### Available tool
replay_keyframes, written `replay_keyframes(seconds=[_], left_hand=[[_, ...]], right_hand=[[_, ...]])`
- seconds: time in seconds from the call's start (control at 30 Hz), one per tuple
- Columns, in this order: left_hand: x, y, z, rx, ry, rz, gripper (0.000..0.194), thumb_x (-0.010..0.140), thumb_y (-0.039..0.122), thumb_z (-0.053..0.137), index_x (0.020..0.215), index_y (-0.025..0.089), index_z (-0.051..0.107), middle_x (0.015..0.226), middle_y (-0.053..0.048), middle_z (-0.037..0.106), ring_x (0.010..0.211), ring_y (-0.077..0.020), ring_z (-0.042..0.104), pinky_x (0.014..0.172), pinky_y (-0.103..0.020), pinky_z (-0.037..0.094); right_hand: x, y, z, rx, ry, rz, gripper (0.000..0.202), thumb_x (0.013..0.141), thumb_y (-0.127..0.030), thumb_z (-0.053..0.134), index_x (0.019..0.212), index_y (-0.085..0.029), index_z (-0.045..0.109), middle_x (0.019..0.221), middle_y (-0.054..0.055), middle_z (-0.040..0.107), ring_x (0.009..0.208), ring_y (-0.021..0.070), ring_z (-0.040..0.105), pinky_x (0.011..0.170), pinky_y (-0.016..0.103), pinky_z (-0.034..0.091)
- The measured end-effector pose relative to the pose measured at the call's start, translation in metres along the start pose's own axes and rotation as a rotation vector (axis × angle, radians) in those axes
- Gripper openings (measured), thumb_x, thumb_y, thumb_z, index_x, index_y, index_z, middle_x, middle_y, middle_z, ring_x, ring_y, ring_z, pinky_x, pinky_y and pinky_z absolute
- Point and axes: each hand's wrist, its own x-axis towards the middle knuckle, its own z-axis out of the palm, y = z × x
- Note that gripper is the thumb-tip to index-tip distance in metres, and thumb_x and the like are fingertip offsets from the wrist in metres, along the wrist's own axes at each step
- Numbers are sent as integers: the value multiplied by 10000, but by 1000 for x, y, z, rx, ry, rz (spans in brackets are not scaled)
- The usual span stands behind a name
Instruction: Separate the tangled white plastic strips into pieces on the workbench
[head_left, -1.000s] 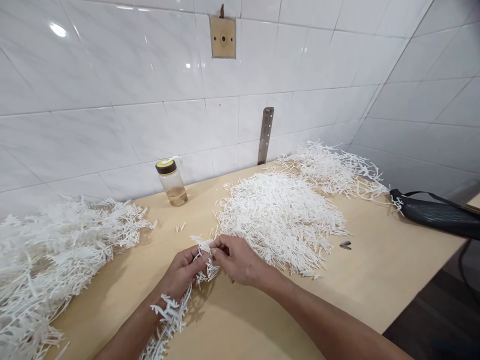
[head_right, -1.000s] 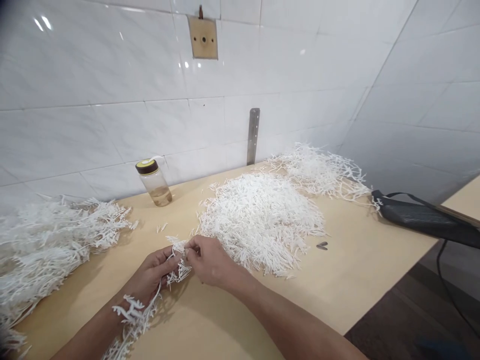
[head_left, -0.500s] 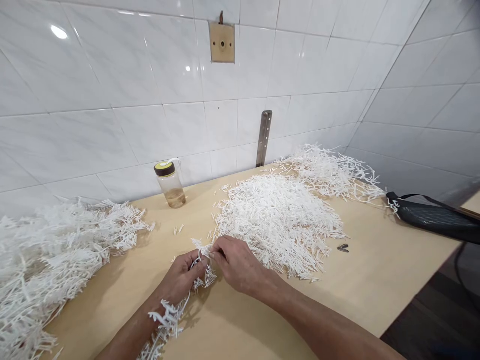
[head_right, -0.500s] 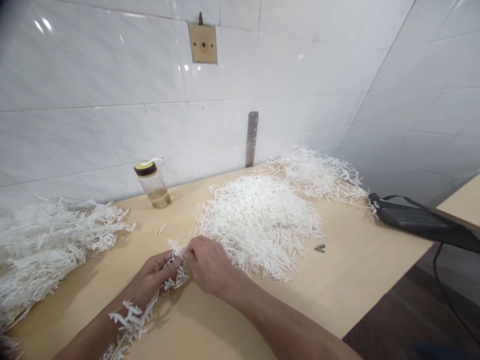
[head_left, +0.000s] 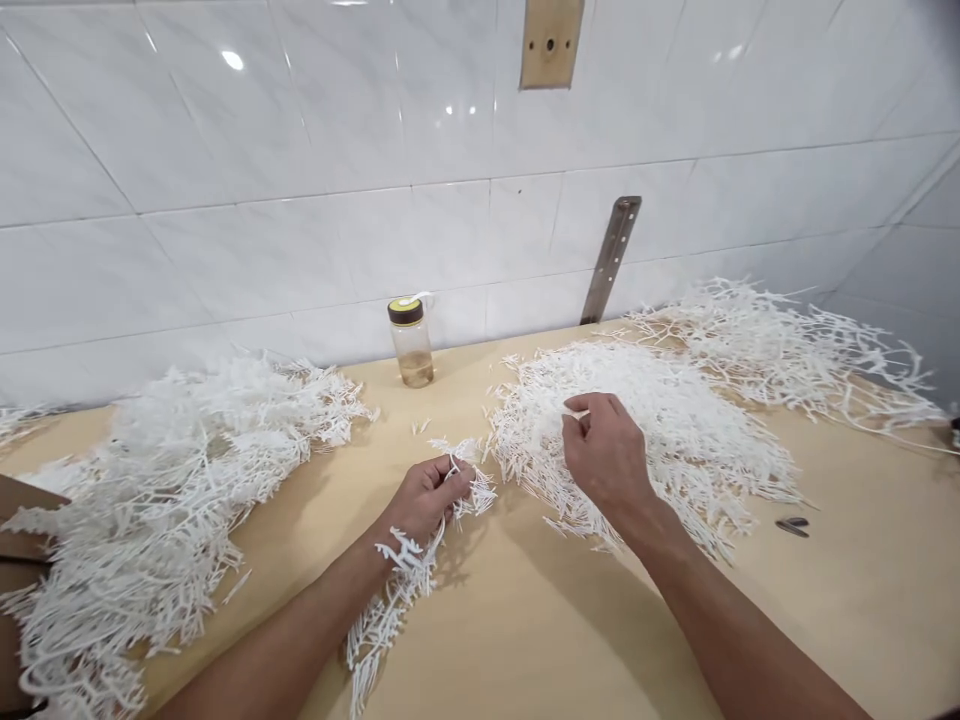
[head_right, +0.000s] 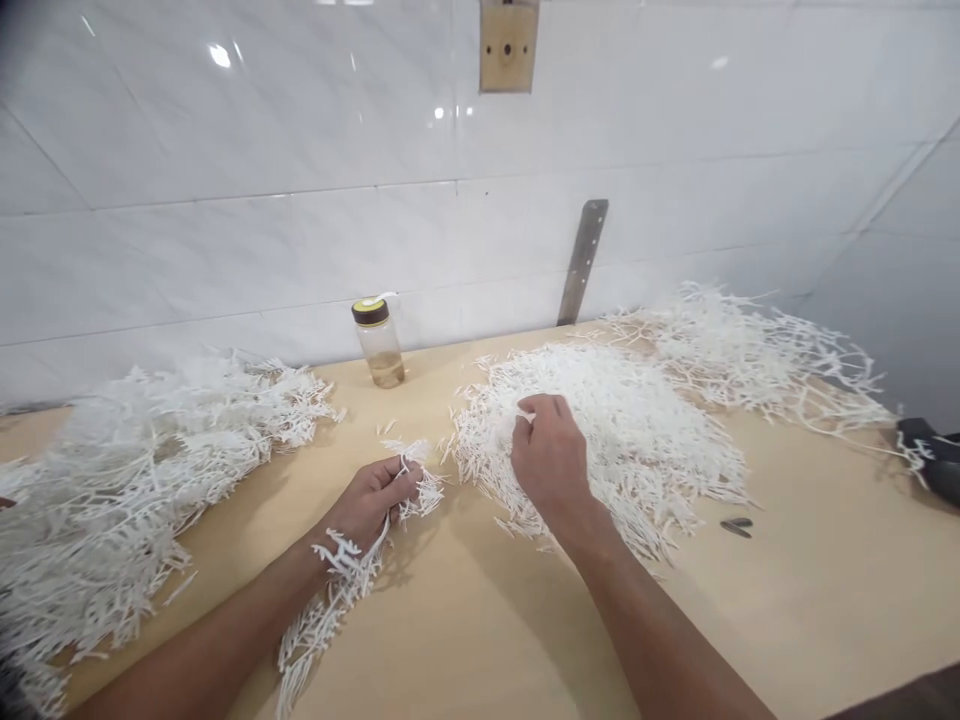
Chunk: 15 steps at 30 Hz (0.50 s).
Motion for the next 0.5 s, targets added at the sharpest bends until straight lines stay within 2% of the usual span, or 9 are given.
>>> replay_keyframes(seconds=[0.07,0.1,0.2,0.27,0.37,0.5], left_hand=[[2,-2,-1,-26,-4,8,433,721,544,749,791,143,603,632,23,548,456,-45,360,428,-200,225],[2,-3,-1,-39,-10,9,433,721,544,749,786,142,603,631,22,555,450,-44,359,424,-201,222],[3,-5,-1,-70,-25,18,430,718,535,756,762,134,608,622,15,561,464,-49,384,432,-201,242],[4,-7,-1,-77,-24,34,428,723,531,754,749,129,610,612,15,552,483,-55,405,452,-199,269],[5,-8,1,-51,6,58,435,720,541,751,759,128,621,595,22,543,473,-58,401,460,-206,284],[4,-7,3,-6,7,82,452,710,560,747,722,130,606,574,22,530,489,-71,417,480,-213,302]], right_hand=[[-2,-6,-3,67,-41,34,177,843,-201,533,985,-148,627,990,121,642,634,162,562,634,321,463],[-5,-12,-3,137,-113,46,193,861,-229,532,1002,-153,640,972,111,659,623,158,570,626,314,470],[-19,-33,2,356,-430,53,216,902,-317,527,961,-194,694,847,50,707,663,165,618,627,288,482],[-28,-44,6,421,-588,43,225,904,-336,530,931,-218,719,841,28,724,710,168,638,640,279,481],[-35,-52,10,444,-689,55,227,896,-341,538,898,-228,735,810,11,723,688,159,630,626,272,470],[-36,-53,10,463,-717,135,241,878,-355,542,867,-215,737,725,7,691,584,145,592,549,259,446]])
